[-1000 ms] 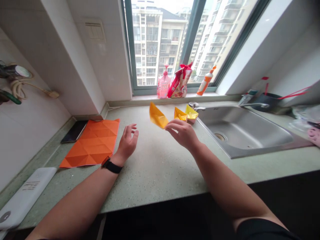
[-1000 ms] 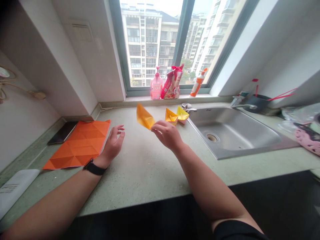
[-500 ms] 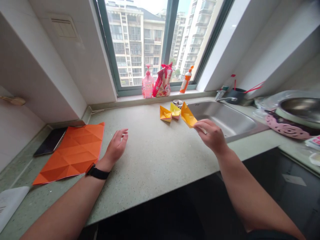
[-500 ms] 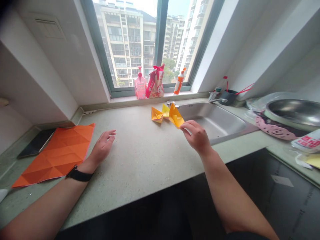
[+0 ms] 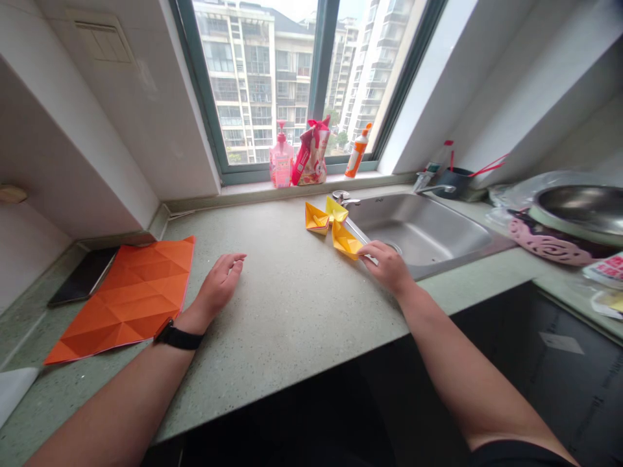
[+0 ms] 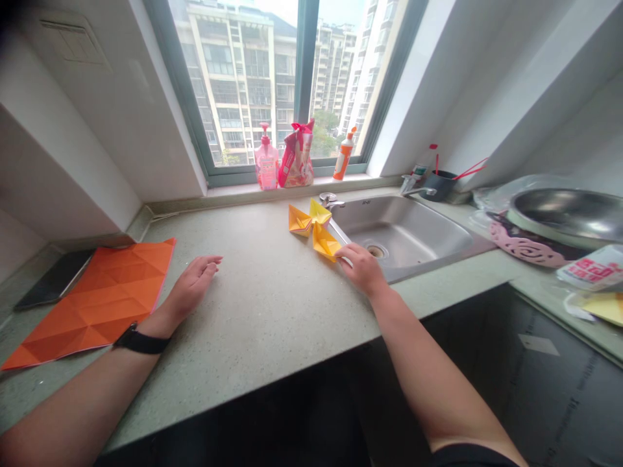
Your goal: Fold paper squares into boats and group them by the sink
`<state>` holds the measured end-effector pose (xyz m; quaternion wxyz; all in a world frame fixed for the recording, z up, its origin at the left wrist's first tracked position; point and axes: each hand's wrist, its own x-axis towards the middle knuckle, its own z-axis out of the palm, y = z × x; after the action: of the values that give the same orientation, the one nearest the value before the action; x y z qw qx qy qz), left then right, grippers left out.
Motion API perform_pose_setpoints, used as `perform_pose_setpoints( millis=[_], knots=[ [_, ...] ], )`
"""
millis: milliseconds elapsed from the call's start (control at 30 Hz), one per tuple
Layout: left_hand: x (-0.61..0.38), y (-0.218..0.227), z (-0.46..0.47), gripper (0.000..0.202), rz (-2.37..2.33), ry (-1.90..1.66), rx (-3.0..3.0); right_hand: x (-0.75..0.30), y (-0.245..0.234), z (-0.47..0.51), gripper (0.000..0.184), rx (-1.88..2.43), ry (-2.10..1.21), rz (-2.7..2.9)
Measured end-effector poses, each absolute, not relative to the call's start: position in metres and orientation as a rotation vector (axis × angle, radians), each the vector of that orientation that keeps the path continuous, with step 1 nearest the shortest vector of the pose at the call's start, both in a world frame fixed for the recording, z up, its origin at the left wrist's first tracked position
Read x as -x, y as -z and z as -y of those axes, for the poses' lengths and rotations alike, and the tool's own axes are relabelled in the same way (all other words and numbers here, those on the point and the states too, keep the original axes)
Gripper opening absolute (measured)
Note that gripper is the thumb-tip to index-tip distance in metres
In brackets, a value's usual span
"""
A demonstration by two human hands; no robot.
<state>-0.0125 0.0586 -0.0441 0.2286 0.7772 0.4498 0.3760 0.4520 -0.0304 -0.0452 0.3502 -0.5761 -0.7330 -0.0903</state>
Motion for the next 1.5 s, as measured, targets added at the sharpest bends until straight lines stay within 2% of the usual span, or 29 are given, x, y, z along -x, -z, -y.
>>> perform_pose_setpoints(
  millis=[333,467,600,900,1067,1200,1367,1500],
  knots=[
    [0.012,0.042,-0.056,0.046,-1.245,-1.031,-2.120,-0.439,0.041,0.026,0.020,1.516,0.257,1.846],
    [0.010,0.039,-0.056,0.045,-1.231,-1.064,-2.124,-0.429,0.016,0.033,0.027,1.520,0.320,1.682],
    [0.009,0.031,-0.052,0.043,-1.240,-1.106,-2.114,-0.405,-0.017,0.030,0.024,1.383,0.344,1.581],
    [0.004,0.019,-0.034,0.048,-1.178,-0.954,-2.089,-0.277,-0.042,-0.016,0.025,1.030,0.030,2.001],
    [0.001,0.023,-0.037,0.049,-1.189,-0.922,-2.085,-0.212,-0.031,-0.043,0.025,0.951,-0.150,2.041],
    [0.003,0.026,-0.039,0.050,-1.223,-0.896,-2.091,-0.184,0.001,-0.062,0.028,0.979,-0.357,1.948],
    [0.003,0.025,-0.038,0.046,-1.279,-0.905,-2.096,-0.181,0.044,-0.080,0.041,1.114,-0.681,1.785],
    [0.000,0.017,-0.028,0.046,-1.236,-0.964,-2.124,-0.190,0.053,-0.085,0.043,1.094,-0.838,1.781]
  ],
)
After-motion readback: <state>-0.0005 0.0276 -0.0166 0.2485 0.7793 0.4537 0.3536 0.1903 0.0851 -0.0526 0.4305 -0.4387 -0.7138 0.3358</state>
